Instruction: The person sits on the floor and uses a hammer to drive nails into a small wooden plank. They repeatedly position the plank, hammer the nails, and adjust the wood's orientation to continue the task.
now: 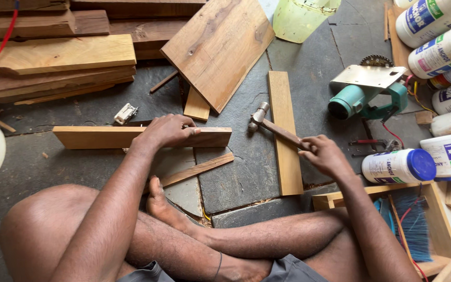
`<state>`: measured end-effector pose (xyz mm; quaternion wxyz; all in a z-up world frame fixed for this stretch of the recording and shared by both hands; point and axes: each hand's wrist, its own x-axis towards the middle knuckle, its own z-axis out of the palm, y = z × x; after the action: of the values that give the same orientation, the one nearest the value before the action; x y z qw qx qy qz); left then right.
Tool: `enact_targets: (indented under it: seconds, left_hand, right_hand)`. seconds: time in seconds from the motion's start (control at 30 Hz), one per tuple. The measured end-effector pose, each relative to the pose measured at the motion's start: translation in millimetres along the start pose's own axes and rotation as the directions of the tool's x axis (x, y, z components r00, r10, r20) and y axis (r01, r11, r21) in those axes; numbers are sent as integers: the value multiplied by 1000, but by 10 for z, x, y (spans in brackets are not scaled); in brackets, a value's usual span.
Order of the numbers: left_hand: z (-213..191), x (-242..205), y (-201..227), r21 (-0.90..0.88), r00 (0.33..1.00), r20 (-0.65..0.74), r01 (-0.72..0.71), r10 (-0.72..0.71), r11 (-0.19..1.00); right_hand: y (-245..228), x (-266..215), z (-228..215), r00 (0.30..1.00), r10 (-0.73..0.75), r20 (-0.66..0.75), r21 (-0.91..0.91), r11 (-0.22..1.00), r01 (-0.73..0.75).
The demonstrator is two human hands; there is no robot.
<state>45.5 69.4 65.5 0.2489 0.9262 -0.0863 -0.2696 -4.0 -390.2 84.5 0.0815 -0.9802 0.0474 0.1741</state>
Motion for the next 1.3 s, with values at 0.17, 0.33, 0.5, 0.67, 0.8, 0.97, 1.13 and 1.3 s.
enact_targets:
  seconds: [0.17, 0.33, 0.5, 0.67, 0.8, 0.97, 1.13, 1.3]
  left_hand:
    - [80, 14, -57, 10, 1000, -21, -5, 5, 1000]
    - [137, 30, -87, 13, 999, -27, -23, 23, 1000]
    - [207, -55, -6, 46, 996, 25, -88, 87, 995]
    - [205, -222, -12, 50, 1000, 11, 7, -7, 999]
    - [104, -232, 79, 18, 998, -55, 28, -27, 999]
    - [15, -216, 154, 30, 992, -118, -29, 33, 999]
    - [82, -286, 137, 39, 995, -59, -83, 85, 996]
    - [346, -327, 27, -148, 992, 126, -2, 21, 989]
  right_hand:
    - [1200, 326, 162, 941, 308, -140, 194, 940, -279]
    - [2128, 602, 433, 897, 426, -118, 66, 904, -421]
    - [2049, 609, 558, 758, 646, 88, 236, 726, -646]
    - [1770, 524, 532, 654, 748, 108, 513, 522, -681]
    - [2058, 578, 545, 844, 493, -212, 212, 866, -452]
    - [2343, 689, 549, 936, 255, -243, -112, 951, -289]
    - [2379, 742, 445, 991, -44, -125, -377, 926, -7]
    - [2337, 678, 463, 983, -77, -169, -342, 940, 15]
